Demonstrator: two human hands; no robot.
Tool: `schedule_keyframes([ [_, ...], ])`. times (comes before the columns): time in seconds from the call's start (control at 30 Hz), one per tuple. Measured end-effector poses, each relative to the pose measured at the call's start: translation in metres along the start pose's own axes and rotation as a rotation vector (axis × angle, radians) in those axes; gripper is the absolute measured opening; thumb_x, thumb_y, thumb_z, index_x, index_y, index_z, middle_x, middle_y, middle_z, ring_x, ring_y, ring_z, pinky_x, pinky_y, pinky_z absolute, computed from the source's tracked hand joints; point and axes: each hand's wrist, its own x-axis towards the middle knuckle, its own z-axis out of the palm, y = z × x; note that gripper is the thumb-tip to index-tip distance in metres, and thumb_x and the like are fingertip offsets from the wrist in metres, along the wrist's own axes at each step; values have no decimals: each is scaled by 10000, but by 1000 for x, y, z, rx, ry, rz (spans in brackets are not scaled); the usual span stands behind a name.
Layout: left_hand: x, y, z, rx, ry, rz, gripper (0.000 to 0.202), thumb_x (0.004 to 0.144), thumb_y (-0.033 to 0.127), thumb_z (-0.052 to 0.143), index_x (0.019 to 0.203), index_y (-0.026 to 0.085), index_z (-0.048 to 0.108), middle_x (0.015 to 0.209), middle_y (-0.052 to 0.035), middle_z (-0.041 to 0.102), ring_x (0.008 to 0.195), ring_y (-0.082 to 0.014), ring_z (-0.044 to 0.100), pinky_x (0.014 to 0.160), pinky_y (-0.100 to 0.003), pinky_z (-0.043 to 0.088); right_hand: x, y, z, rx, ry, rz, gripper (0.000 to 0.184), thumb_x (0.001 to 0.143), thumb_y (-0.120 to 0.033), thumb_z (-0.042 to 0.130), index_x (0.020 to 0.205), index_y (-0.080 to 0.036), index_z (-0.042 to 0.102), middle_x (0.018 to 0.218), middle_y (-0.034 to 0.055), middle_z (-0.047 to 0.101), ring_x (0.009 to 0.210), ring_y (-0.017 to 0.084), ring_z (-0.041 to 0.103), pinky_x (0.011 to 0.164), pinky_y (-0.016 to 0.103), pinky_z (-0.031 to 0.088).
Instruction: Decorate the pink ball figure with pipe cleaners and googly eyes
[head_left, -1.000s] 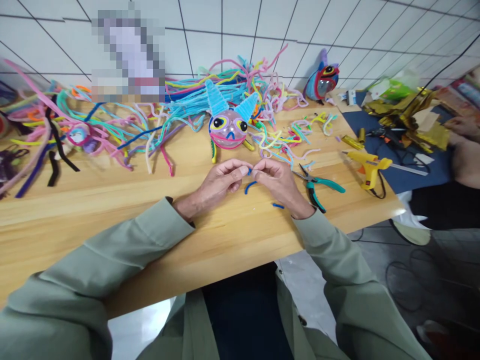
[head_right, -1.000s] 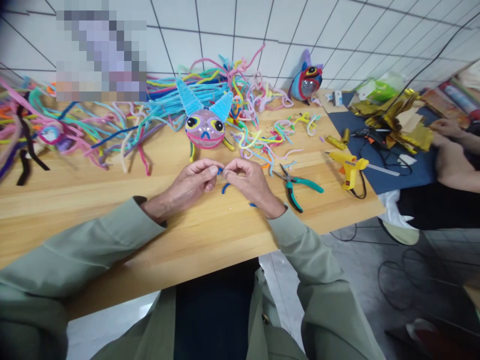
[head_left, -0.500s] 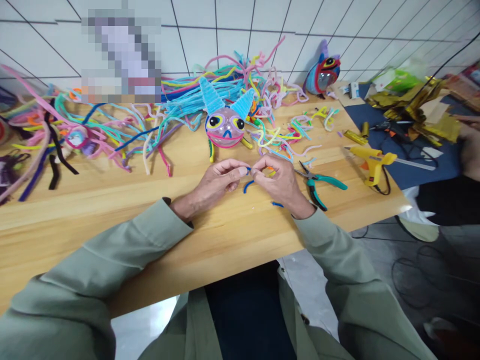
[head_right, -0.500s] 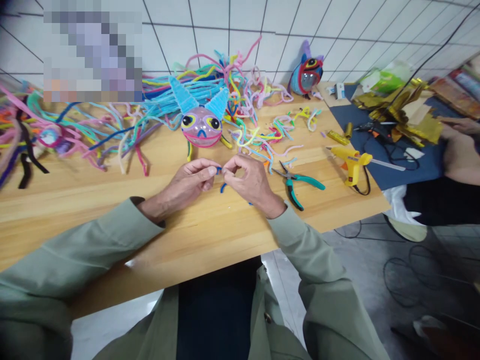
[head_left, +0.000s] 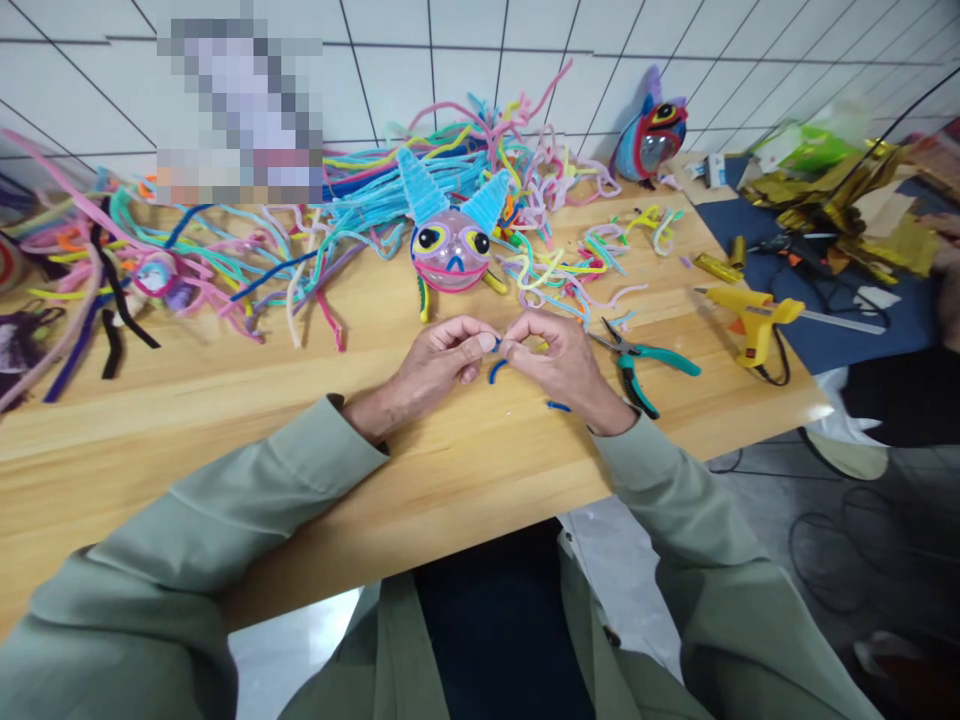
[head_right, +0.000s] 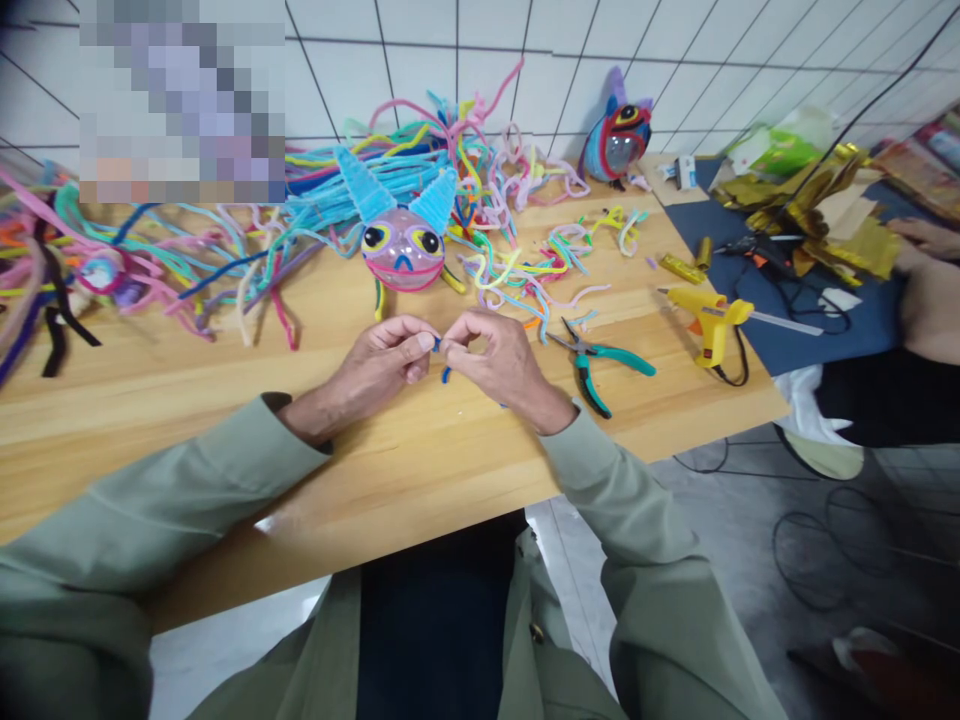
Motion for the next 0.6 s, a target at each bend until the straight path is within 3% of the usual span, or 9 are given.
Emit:
schedule_keyframes([
  [0.6, -1, 3, 5, 44, 7, 37, 613, 773, 697, 1029, 847, 174, 720, 614, 65, 559, 509, -53, 441, 498, -185, 360, 2, 0, 0, 205, -91, 213, 184, 888, -385, 716, 788, -232, 704, 763, -18, 688, 741, 166, 596, 747, 335, 477],
])
